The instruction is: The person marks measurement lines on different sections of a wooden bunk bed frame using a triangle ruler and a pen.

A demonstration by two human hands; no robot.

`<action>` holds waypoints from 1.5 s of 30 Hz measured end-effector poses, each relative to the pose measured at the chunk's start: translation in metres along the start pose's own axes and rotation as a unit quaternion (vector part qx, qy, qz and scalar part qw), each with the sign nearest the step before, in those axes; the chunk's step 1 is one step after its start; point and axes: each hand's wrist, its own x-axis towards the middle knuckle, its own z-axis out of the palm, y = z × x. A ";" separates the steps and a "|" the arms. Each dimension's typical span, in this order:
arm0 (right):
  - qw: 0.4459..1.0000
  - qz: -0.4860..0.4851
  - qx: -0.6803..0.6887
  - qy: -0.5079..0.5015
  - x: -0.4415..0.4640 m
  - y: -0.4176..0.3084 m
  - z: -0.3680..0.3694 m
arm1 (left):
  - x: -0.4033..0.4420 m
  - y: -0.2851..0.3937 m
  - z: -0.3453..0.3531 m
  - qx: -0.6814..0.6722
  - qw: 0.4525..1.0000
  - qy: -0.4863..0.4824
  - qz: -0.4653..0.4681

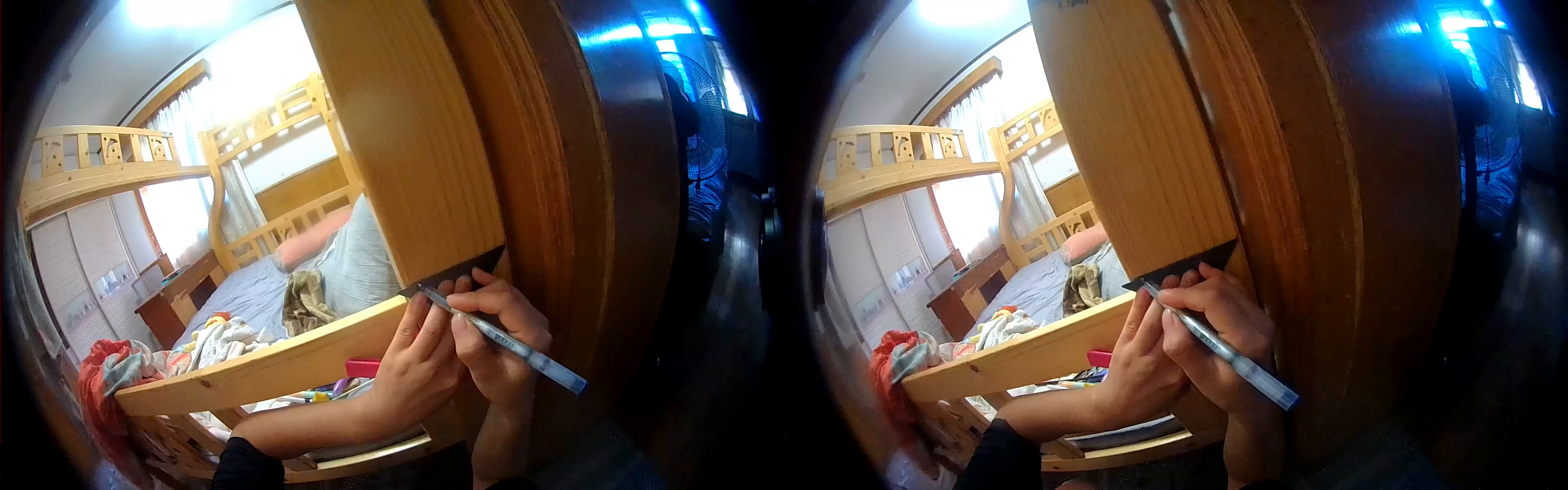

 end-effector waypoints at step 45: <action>0.993 0.056 0.015 0.100 -0.002 0.003 -0.004 | 0.005 0.003 -0.005 0.089 0.995 0.032 -0.005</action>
